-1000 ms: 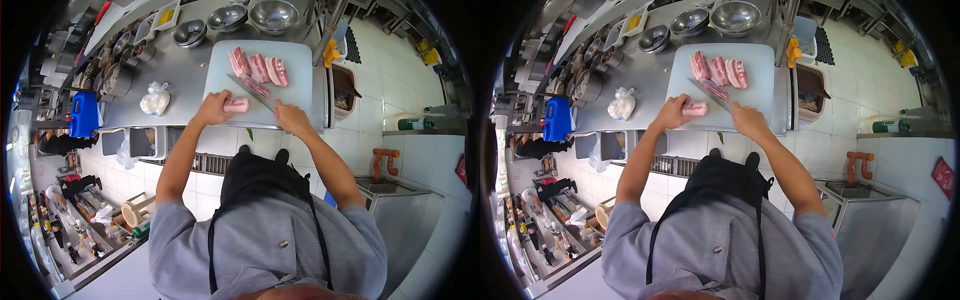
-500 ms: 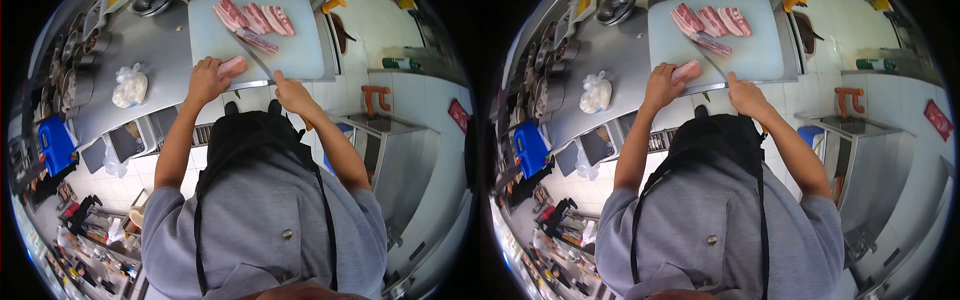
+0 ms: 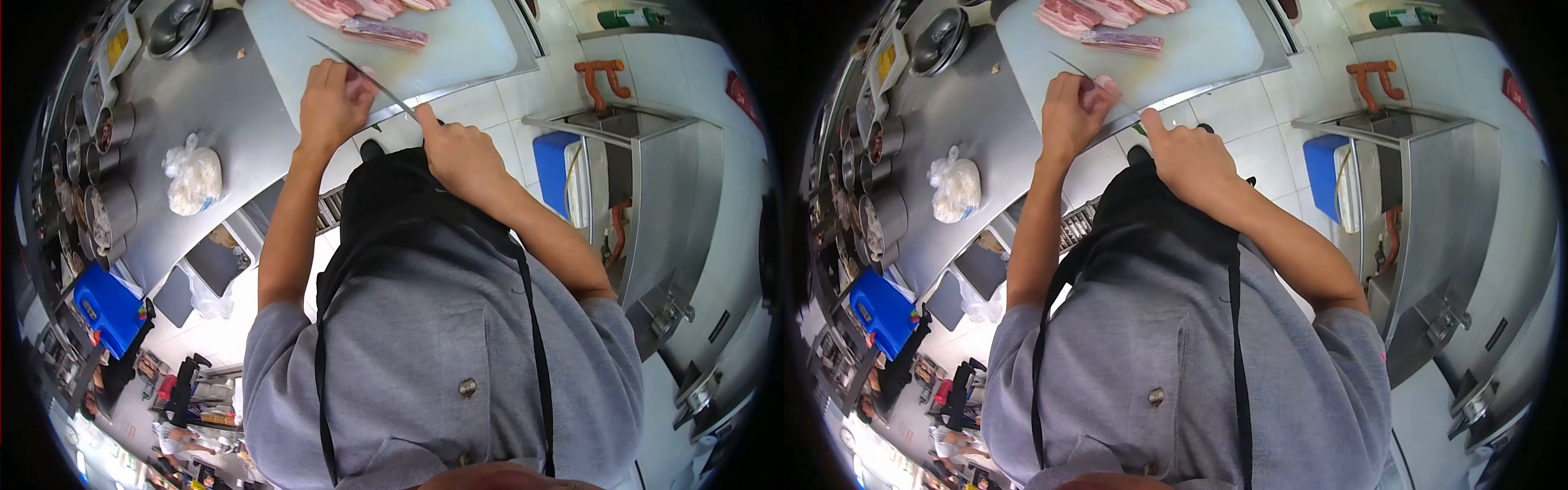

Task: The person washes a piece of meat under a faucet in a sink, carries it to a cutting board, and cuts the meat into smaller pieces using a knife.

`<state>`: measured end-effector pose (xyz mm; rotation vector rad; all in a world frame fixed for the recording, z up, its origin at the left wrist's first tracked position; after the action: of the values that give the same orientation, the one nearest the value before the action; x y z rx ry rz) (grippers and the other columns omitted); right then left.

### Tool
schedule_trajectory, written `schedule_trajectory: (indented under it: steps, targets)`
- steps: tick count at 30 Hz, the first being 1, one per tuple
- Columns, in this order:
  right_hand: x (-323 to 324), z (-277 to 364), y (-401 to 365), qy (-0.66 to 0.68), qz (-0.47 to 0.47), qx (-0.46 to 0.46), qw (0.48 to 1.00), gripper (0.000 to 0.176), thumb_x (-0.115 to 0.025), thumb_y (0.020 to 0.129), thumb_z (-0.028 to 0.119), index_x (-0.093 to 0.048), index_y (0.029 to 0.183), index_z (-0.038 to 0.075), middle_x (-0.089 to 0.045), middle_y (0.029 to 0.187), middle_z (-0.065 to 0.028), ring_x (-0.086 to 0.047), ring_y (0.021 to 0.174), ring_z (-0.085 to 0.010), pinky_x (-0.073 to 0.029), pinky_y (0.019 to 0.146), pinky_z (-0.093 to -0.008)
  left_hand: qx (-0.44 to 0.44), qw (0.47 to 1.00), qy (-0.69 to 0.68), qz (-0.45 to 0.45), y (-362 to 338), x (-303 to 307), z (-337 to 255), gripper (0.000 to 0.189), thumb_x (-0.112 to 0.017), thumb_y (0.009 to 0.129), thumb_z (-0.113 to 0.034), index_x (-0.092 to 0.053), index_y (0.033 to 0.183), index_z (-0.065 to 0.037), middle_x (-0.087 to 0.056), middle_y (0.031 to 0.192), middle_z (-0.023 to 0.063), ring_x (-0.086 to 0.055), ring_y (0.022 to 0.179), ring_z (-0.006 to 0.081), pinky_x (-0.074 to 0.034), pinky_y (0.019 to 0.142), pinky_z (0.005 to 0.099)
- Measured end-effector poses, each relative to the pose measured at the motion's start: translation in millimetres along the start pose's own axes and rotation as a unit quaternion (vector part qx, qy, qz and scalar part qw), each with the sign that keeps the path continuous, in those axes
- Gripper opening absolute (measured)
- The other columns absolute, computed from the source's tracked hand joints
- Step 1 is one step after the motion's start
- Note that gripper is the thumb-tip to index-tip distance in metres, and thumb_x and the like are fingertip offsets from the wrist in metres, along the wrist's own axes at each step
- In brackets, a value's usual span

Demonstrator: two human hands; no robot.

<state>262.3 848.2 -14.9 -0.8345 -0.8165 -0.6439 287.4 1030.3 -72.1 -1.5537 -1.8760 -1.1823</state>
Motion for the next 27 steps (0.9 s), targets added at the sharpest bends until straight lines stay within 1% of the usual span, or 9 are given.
schedule_trajectory:
  steps: [2, 4, 5, 7, 16, 19, 25, 26, 27]
  targets:
    - [-4, -2, 0, 0.007, 0.01, -0.012, 1.0, 0.026, -0.045, 0.089, 0.009, -0.042, 0.114, 0.003, -0.066, 0.077, -0.0262, -0.066, 0.073, -0.0441, -0.051, 0.066, -0.0553, -0.003, 1.0, -0.001, -0.003, -2, -2, 0, 0.027, -0.073, 0.068, -0.011, -0.06, 0.091, -0.005, -0.057, 0.089, 0.0099, -0.056, 0.087, 0.0308, -0.05, 0.073, 0.041]
    - [-12, -5, 3, 0.018, 0.015, -0.016, 1.0, 0.028, -0.047, 0.087, 0.009, -0.042, 0.115, 0.006, -0.065, 0.072, -0.0243, -0.064, 0.068, -0.0458, -0.05, 0.062, -0.0572, -0.015, 0.999, -0.003, -0.04, -1, 3, -4, 0.024, -0.079, 0.069, -0.013, -0.061, 0.083, -0.004, -0.058, 0.083, 0.0106, -0.058, 0.08, 0.0307, -0.049, 0.07, 0.0402]
    - [-13, -5, 3, 0.019, 0.017, -0.02, 0.999, 0.028, -0.047, 0.087, 0.009, -0.042, 0.115, 0.006, -0.065, 0.072, -0.0243, -0.064, 0.068, -0.0458, -0.05, 0.062, -0.0572, -0.014, 0.999, -0.005, -0.037, -1, 2, -3, 0.024, -0.079, 0.069, -0.013, -0.061, 0.083, -0.004, -0.058, 0.083, 0.0106, -0.058, 0.08, 0.0307, -0.049, 0.07, 0.0402]
    - [-14, -1, 3, 0.0, 0.01, -0.014, 1.0, 0.027, -0.046, 0.087, 0.008, -0.042, 0.113, 0.006, -0.065, 0.07, -0.0243, -0.065, 0.068, -0.0457, -0.05, 0.062, -0.0566, -0.014, 0.999, -0.001, -0.046, -2, 1, -2, 0.02, -0.072, 0.066, -0.009, -0.061, 0.082, -0.006, -0.057, 0.085, 0.0079, -0.057, 0.081, 0.029, -0.051, 0.07, 0.0395]
    - [-11, 0, -1, -0.038, 0.031, -0.032, 0.998, 0.021, -0.048, 0.087, 0.007, -0.041, 0.106, 0.005, -0.064, 0.069, -0.0238, -0.064, 0.063, -0.0452, -0.05, 0.057, -0.0561, -0.03, 0.996, -0.017, -0.077, -4, 2, 0, 0.02, -0.071, 0.065, -0.008, -0.061, 0.082, -0.006, -0.057, 0.085, 0.0062, -0.057, 0.079, 0.0274, -0.051, 0.066, 0.0382]
    - [-3, 4, -14, -0.082, 0.049, -0.033, 0.995, 0.013, -0.045, 0.09, 0.008, -0.042, 0.1, 0.001, -0.064, 0.067, -0.0241, -0.067, 0.064, -0.0426, -0.053, 0.056, -0.0519, -0.011, 0.995, -0.027, -0.097, -5, 2, 1, 0.022, -0.071, 0.064, -0.009, -0.063, 0.084, -0.007, -0.058, 0.087, 0.0055, -0.058, 0.08, 0.0267, -0.052, 0.066, 0.0381]
    - [6, 12, -16, -0.137, 0.069, -0.058, 0.986, 0.01, -0.047, 0.089, 0.006, -0.042, 0.096, 0.001, -0.064, 0.064, -0.0226, -0.067, 0.062, -0.0396, -0.054, 0.055, -0.0493, 0.032, 0.993, -0.032, -0.106, -9, -3, 9, 0.025, -0.072, 0.062, -0.013, -0.064, 0.085, -0.007, -0.058, 0.089, 0.0052, -0.059, 0.082, 0.0261, -0.054, 0.066, 0.0381]
    - [5, 13, -13, -0.141, 0.075, -0.059, 0.985, 0.01, -0.047, 0.089, 0.006, -0.042, 0.096, 0.001, -0.064, 0.064, -0.0226, -0.067, 0.062, -0.0396, -0.054, 0.055, -0.0493, 0.038, 0.993, -0.036, -0.106, -9, -3, 9, 0.025, -0.072, 0.062, -0.013, -0.064, 0.085, -0.007, -0.058, 0.089, 0.0052, -0.059, 0.082, 0.0261, -0.054, 0.066, 0.0381]
    - [3, 14, -6, -0.126, 0.069, -0.052, 0.988, 0.011, -0.045, 0.089, 0.005, -0.04, 0.097, 0.001, -0.063, 0.066, -0.0245, -0.066, 0.063, -0.0432, -0.053, 0.056, -0.0525, 0.039, 0.993, -0.041, -0.104, -9, -2, 8, 0.025, -0.071, 0.062, -0.012, -0.064, 0.085, -0.007, -0.058, 0.089, 0.0056, -0.059, 0.082, 0.0263, -0.054, 0.066, 0.0382]
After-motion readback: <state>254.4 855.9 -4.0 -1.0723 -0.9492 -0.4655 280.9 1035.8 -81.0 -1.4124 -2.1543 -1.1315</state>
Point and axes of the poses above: each hand's wrist, its own y-axis towards the middle knuckle, its own x-axis out of the back of the hand, z = x × y, the point moved 5 cm from there along y, towards the middle knuckle
